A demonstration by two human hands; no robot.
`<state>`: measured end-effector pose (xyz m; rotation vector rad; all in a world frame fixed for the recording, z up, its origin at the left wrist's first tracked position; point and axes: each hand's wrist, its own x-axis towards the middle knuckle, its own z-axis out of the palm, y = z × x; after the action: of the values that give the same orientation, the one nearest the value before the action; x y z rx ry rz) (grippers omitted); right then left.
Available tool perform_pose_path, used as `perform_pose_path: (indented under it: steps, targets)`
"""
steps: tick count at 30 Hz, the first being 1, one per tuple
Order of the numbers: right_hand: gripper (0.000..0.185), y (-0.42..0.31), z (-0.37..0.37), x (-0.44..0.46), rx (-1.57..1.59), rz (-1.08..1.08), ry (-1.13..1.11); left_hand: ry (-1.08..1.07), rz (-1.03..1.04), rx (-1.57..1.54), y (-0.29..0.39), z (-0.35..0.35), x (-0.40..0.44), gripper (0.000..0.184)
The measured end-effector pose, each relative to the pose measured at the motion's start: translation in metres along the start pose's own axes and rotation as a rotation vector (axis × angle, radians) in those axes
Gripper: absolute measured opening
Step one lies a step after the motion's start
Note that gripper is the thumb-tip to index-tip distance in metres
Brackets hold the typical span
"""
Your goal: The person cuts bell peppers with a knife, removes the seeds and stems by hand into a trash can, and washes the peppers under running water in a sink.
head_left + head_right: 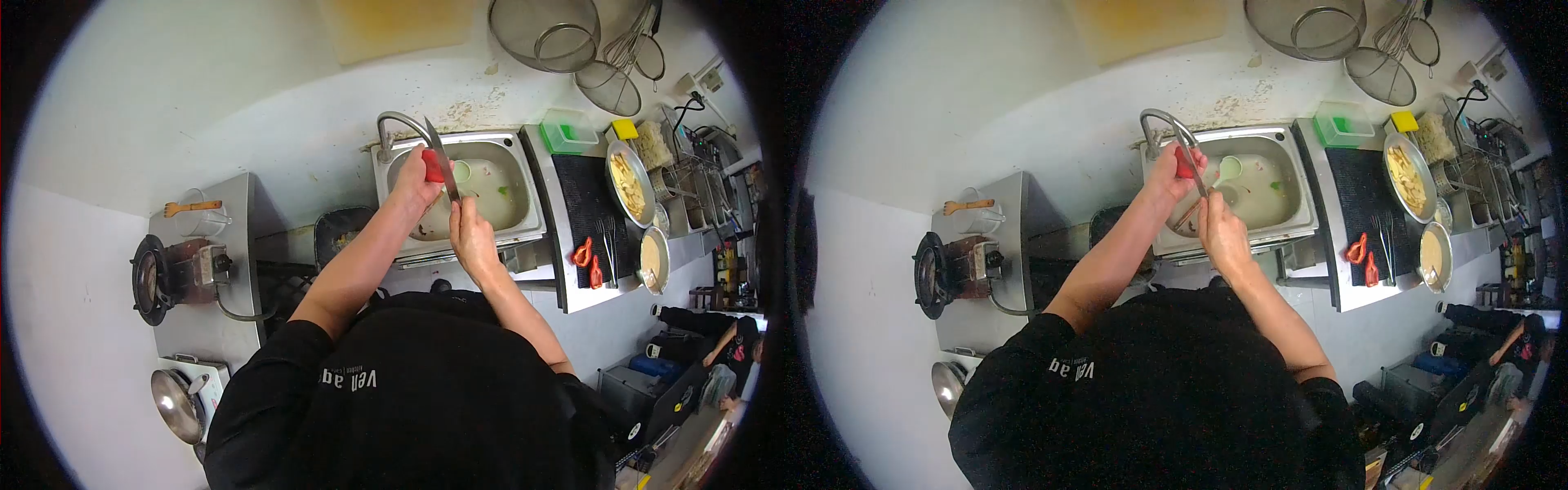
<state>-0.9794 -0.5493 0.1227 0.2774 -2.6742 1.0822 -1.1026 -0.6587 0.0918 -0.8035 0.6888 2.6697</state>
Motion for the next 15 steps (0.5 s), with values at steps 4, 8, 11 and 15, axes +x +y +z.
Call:
perform_pose_path:
  steps: [4,8,11,15]
  targets:
    - [0.015,-0.002,0.008,-0.002,-0.028,-0.019,0.005,-0.042,0.021,-0.051,0.002,-0.005,0.001,0.025]
    - [0.015,-0.007,0.006,-0.004,-0.084,-0.005,-0.017,-0.049,0.02,-0.027,0.006,-0.001,-0.005,0.027]
    - [0.015,-0.01,0.007,-0.006,-0.091,-0.051,0.027,-0.006,0.082,0.006,0.009,0.0,-0.008,0.028]
    - [0.015,-0.012,0.007,-0.007,-0.121,-0.035,0.032,-0.015,0.139,0.036,0.014,0.01,-0.026,0.028]
